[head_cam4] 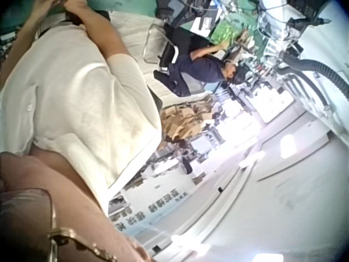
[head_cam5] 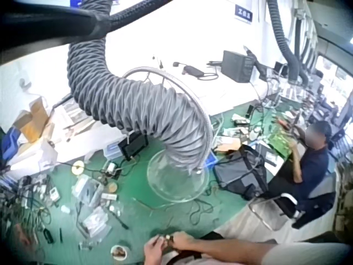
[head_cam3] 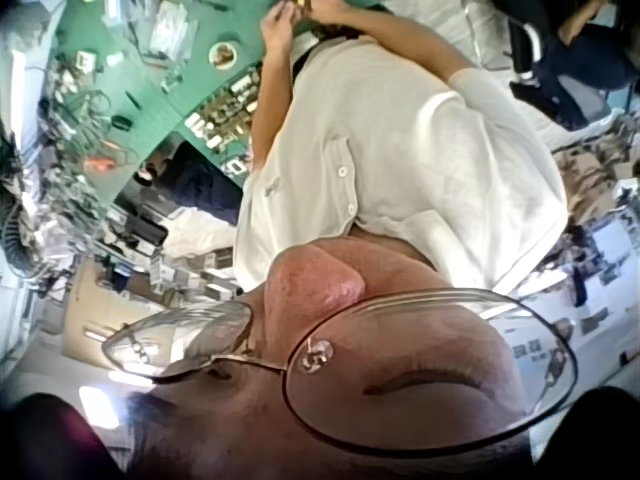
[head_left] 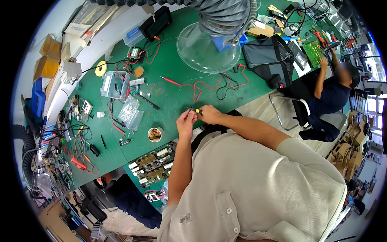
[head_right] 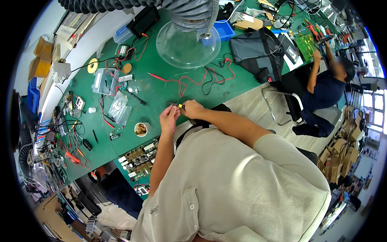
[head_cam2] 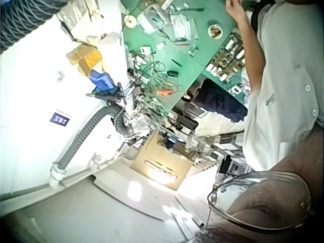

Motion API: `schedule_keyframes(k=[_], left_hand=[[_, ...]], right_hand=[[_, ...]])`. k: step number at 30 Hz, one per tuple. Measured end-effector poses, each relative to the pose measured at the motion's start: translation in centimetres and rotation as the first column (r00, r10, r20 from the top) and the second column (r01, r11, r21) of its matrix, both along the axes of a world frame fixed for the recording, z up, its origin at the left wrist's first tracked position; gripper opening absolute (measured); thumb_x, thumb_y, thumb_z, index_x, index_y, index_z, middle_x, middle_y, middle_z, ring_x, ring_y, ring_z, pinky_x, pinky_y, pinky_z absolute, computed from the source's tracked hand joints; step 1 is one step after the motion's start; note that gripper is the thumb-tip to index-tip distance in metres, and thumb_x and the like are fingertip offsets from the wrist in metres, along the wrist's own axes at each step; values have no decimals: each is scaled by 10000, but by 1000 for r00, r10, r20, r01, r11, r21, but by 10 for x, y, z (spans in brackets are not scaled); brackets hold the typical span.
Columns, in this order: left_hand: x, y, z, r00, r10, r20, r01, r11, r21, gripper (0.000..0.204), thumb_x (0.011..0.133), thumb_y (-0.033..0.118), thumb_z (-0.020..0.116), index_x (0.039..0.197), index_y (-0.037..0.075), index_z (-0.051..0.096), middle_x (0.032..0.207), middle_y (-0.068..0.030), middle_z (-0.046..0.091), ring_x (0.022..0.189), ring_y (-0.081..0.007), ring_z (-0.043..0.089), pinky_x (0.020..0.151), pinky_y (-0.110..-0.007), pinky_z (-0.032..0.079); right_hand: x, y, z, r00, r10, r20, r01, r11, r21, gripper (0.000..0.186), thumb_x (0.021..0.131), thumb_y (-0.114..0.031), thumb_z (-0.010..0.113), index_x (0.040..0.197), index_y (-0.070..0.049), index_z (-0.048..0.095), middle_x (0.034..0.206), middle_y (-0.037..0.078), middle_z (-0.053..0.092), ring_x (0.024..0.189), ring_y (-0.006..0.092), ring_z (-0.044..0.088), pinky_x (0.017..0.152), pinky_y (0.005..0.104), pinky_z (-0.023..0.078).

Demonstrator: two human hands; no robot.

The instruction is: The person uses a soldering iron and pliers to prepare and connect wires to an electronic component on a repair bench.

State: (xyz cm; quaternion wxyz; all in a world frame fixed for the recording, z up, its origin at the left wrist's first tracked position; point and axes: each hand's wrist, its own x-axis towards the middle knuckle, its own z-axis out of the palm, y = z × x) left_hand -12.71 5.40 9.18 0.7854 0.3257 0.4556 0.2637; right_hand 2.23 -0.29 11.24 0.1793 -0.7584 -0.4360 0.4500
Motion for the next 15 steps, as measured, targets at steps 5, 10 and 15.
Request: schedule_keyframes(k=[5,10,15], left_hand=[[1,-1,3,1000,28,-8,-29,999,-29,199,934,98,625,1071,-46,643,903,-92,689,743,-132,645,673,-241,538],[-2,1,9,999,21,35,-21,1000,5,156,937,97,619,1020,-33,641,882,-88,687,724,-126,640,659,-236,534],[-2,4,14,999,-45,-4,45,997,66,147,935,101,622,1001,-28,642,865,-77,686,708,-115,630,638,-226,518]], right_hand=[[1,2,-10,1000,-11,-11,11,1000,-10,284,826,-289,634,893,-15,671,885,265,664,870,437,644,781,496,532],[6,-2,-8,972,88,-219,-87,996,13,299,852,-292,619,863,7,618,804,225,665,703,361,647,653,438,523],[16,-8,-9,749,-42,-661,-75,986,-148,272,935,-277,559,933,-7,591,793,97,681,657,196,618,591,357,490]])
